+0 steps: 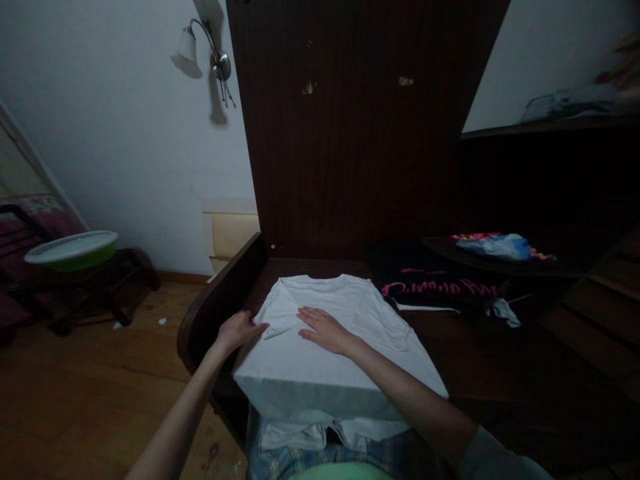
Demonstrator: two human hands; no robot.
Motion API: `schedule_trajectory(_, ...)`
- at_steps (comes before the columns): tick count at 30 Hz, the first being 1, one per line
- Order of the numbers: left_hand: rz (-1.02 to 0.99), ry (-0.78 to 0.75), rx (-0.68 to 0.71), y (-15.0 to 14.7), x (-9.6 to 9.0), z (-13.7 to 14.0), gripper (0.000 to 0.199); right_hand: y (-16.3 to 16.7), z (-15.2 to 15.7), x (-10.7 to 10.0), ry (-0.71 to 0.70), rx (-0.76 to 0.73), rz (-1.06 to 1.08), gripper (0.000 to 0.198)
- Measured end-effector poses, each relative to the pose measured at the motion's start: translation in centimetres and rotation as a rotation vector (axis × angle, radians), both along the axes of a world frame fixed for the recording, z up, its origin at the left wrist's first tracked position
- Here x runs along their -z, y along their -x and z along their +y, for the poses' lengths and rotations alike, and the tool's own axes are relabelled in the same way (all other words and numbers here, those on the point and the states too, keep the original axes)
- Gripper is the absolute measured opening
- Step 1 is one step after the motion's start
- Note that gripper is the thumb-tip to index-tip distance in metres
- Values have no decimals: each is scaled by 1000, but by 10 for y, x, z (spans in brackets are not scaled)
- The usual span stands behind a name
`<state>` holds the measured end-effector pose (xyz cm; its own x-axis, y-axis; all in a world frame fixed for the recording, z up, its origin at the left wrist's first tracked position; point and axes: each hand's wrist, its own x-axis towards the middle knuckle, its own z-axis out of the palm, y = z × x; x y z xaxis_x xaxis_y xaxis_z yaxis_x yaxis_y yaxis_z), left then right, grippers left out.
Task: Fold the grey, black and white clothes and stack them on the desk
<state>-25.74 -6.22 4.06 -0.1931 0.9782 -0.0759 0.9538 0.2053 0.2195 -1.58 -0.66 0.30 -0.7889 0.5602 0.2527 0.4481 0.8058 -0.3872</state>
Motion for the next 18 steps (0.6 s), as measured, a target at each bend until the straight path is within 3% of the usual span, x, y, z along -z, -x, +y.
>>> schedule_trajectory(3,-21,-48,-10,-9,2,3,28,1,-1,0,0,8,16,55)
schedule_trajectory(7,-60,-210,-24,-38,-12,6,10,3,3,3,70,7,112,54)
schedule_trajectory(10,-69,-301,21,-78,-23,8,9,4,12,8,244,4,286,53)
schedule_trajectory(12,-69,-269,95,-106,-24,7,11,3,20,13,419,91,429,57)
schedule_trajectory(15,-56,-166,258,-134,-14,1,12,3,32,18,627,273,637,54)
schedule_trajectory(18,-82,-151,338,-138,-2,-11,16,7,42,17,704,385,697,44)
